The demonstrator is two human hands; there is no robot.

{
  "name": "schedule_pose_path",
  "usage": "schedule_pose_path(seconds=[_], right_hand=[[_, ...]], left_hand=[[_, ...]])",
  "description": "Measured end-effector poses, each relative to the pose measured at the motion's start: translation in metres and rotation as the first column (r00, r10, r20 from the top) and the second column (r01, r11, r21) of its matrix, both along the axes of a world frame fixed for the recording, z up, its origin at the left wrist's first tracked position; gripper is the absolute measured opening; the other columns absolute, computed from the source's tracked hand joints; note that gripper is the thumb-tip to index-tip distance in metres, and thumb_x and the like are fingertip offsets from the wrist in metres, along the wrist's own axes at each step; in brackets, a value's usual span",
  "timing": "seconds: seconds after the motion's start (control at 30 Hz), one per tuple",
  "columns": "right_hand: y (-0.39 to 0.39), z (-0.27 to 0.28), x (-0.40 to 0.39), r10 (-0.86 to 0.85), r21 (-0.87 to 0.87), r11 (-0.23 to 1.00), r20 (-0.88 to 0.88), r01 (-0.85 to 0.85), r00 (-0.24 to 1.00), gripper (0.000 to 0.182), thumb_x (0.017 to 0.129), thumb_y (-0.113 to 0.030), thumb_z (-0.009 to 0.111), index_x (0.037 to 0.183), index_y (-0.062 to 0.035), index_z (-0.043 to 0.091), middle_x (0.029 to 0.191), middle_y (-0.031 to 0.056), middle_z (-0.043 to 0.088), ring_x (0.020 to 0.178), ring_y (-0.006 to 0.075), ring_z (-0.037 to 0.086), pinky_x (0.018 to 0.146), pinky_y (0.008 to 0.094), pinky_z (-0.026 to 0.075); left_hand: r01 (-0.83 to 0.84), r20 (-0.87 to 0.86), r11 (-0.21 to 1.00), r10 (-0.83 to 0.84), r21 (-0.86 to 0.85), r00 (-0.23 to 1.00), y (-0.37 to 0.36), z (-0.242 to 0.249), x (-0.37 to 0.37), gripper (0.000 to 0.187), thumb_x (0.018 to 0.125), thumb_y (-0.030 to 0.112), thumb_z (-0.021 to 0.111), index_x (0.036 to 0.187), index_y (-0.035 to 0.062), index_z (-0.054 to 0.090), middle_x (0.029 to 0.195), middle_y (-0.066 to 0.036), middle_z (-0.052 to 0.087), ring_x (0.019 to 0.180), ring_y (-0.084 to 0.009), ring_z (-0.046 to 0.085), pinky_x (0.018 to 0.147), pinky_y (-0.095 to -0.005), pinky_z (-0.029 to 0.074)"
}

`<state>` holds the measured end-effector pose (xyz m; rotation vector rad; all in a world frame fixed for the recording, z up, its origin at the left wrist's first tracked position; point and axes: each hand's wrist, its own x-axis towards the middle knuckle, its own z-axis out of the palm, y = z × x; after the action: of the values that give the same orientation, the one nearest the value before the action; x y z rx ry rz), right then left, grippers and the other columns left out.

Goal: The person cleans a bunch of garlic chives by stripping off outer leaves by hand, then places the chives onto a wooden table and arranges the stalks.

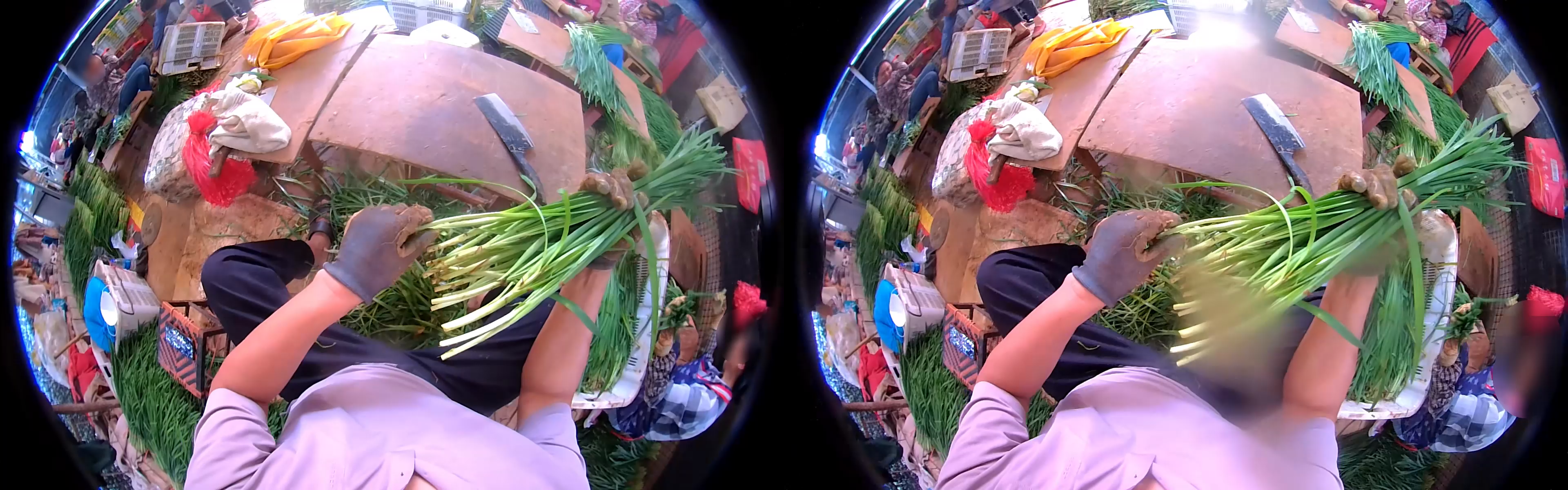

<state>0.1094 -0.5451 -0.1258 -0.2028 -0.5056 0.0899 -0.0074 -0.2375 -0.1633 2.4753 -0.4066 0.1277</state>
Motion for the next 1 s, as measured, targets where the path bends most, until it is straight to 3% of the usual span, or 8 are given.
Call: schedule_pose_path(seconds=[0.2,0.37,0.53,0.67,0.77,0.83,0.9,1.0], right_hand=[[-0.007,-0.008,0.007,0.066,0.046,0.997,0.009,-0.066,0.998,0.033,0.091,-0.009,0.066,0.122,0.0011,0.057,0.071,0.0005,0.050,0.075,0.0164,0.056,0.088,0.0378,0.045],[0.005,0.000,-0.006,0.009,0.022,1.000,-0.017,-0.009,1.000,0.031,0.091,-0.007,0.065,0.120,0.0006,0.058,0.070,0.0006,0.049,0.074,0.0164,0.056,0.088,0.0367,0.045],[-0.008,-0.015,0.008,0.071,0.094,0.993,0.022,-0.073,0.997,0.032,0.096,-0.011,0.060,0.127,-0.0032,0.056,0.078,0.0002,0.048,0.077,0.0153,0.055,0.091,0.0380,0.044],[-0.017,-0.017,0.015,0.118,0.129,0.983,0.079,-0.128,0.990,0.030,0.097,-0.010,0.058,0.127,-0.0033,0.057,0.077,0.0000,0.049,0.078,0.0157,0.056,0.092,0.0390,0.044],[-0.012,-0.013,0.011,0.106,0.088,0.990,0.080,-0.113,0.991,0.030,0.097,-0.010,0.058,0.127,-0.0040,0.057,0.076,-0.0002,0.050,0.077,0.0158,0.056,0.093,0.0391,0.044],[-0.006,-0.011,0.009,0.109,0.084,0.990,0.081,-0.116,0.991,0.030,0.097,-0.010,0.058,0.126,-0.0043,0.057,0.076,-0.0002,0.050,0.077,0.0157,0.056,0.093,0.0389,0.044],[-0.001,-0.011,0.008,0.114,0.080,0.989,0.088,-0.121,0.990,0.030,0.097,-0.010,0.058,0.126,-0.0047,0.057,0.076,-0.0002,0.051,0.076,0.0157,0.056,0.093,0.0387,0.044],[0.001,-0.010,0.007,0.097,0.057,0.993,0.094,-0.103,0.991,0.030,0.097,-0.010,0.058,0.126,-0.0050,0.057,0.077,-0.0001,0.051,0.077,0.0154,0.056,0.093,0.0382,0.044]], left_hand=[[-0.144,0.114,0.989,0.141,0.017,0.983,0.007,-0.037,-0.003,0.058,0.087,0.030,0.077,0.136,0.0068,0.054,0.124,-0.012,0.066,0.112,-0.0305,0.065,0.095,-0.0390,0.052],[-0.145,-0.454,0.705,-0.273,-0.695,0.848,0.003,-0.067,0.004,0.053,0.093,0.026,0.072,0.137,0.0021,0.053,0.110,-0.004,0.066,0.095,-0.0147,0.065,0.084,-0.0287,0.052],[-0.194,-0.572,0.937,-0.008,-0.291,0.820,0.009,-0.051,-0.009,0.034,0.105,0.030,0.052,0.093,0.0017,0.068,0.074,-0.005,0.060,0.065,-0.0118,0.055,0.058,-0.0305,0.046],[-0.013,-0.313,0.999,0.023,0.035,0.949,0.052,-0.113,-0.033,0.034,0.106,0.032,0.051,0.110,0.0028,0.067,0.075,-0.008,0.064,0.072,-0.0159,0.062,0.065,-0.0343,0.049],[0.146,-0.680,0.927,0.140,0.345,0.719,0.049,-0.089,-0.043,0.042,0.106,0.037,0.049,0.132,0.0045,0.058,0.099,-0.012,0.071,0.095,-0.0203,0.067,0.083,-0.0385,0.052],[-0.202,-0.546,0.893,-0.057,-0.402,0.836,0.030,-0.088,-0.043,0.056,0.102,0.044,0.054,0.143,0.0056,0.051,0.136,-0.020,0.060,0.127,-0.0292,0.058,0.105,-0.0372,0.046],[-0.407,-0.654,0.633,-0.213,-0.658,0.726,0.008,-0.064,-0.031,0.060,0.101,0.043,0.057,0.146,0.0050,0.048,0.145,-0.016,0.054,0.134,-0.0282,0.052,0.110,-0.0341,0.042],[-0.246,-0.408,0.377,-0.446,-0.893,0.797,-0.019,-0.056,-0.018,0.058,0.101,0.039,0.060,0.146,0.0052,0.046,0.144,-0.014,0.054,0.134,-0.0258,0.052,0.111,-0.0343,0.042]])
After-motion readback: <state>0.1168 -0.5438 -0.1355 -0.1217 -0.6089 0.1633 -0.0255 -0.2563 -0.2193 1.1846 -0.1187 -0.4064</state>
